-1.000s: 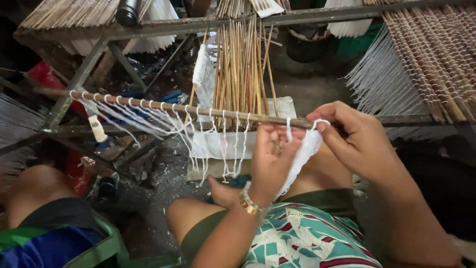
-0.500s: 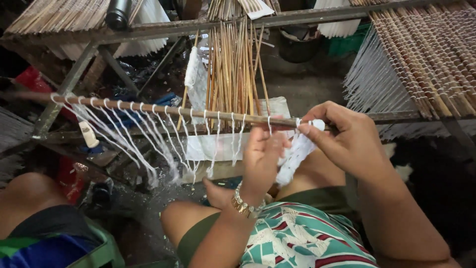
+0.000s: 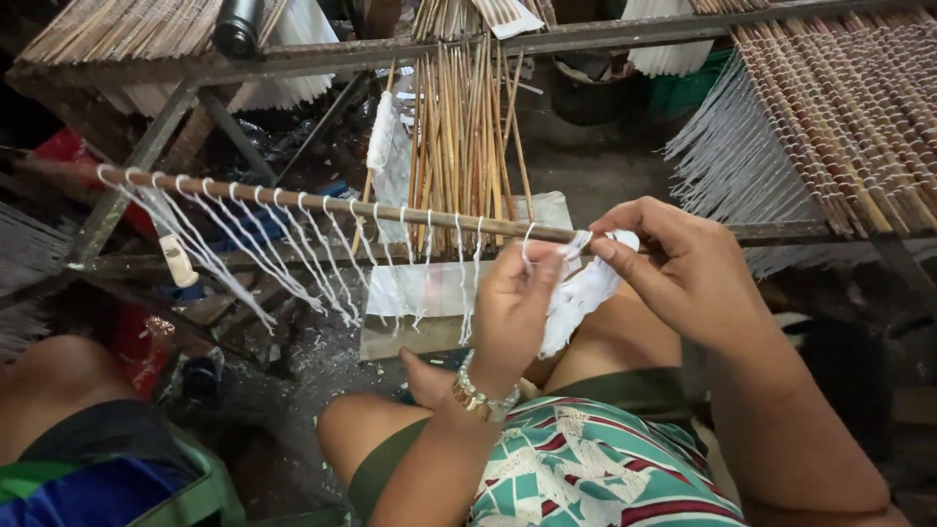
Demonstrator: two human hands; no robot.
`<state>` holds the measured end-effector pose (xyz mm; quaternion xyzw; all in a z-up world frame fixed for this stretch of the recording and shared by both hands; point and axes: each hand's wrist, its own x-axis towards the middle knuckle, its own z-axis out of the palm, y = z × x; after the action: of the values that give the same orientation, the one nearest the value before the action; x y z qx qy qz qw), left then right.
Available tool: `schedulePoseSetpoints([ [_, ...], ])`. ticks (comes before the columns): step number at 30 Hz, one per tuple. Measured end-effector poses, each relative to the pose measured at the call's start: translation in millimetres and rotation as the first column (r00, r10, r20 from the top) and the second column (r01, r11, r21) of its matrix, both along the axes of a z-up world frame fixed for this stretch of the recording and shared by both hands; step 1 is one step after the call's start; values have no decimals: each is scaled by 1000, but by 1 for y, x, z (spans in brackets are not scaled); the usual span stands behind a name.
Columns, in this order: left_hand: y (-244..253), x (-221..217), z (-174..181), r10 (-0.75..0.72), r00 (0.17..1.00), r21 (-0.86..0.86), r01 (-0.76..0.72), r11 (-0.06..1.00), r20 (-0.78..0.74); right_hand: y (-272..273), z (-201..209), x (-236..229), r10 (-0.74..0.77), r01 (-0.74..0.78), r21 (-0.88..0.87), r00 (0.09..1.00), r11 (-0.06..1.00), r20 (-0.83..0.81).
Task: Wrapping white thread around wooden sticks and arranging them on a frame for processing.
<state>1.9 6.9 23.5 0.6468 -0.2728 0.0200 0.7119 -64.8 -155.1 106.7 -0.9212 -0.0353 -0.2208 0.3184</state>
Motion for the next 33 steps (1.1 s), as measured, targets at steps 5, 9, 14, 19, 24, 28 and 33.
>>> schedulePoseSetpoints([
  [5, -5, -2, -5, -253, 939, -394, 147, 907, -234, 0, -4, 4, 84, -84, 11, 996, 996, -27],
  [9, 3, 7, 9, -125, 970, -239, 74, 968, -209, -1, -2, 2, 102, -102, -10, 995, 995, -16],
  [14, 27, 33, 34, 23, 993, -80, -32, 996, -118, -64, -37, -6, -91, 90, -18, 985, 996, -143],
  [19, 37, 47, 47, 34, 996, -289, -56, 956, -79, -210, -247, 39, -249, 80, -267, 680, 960, -690],
  [24, 43, 43, 55, 43, 992, -289, -75, 954, -117, -261, -326, 65, -432, -115, -533, 457, 838, -778],
  [28, 38, 42, 54, 117, 965, -223, -170, 960, -234, -260, -298, 64, -597, -89, -661, 353, 745, -720],
  [33, 24, 39, 41, -28, 992, -264, -6, 964, -125, -113, -65, 12, -379, 312, -243, 869, 919, -319],
])
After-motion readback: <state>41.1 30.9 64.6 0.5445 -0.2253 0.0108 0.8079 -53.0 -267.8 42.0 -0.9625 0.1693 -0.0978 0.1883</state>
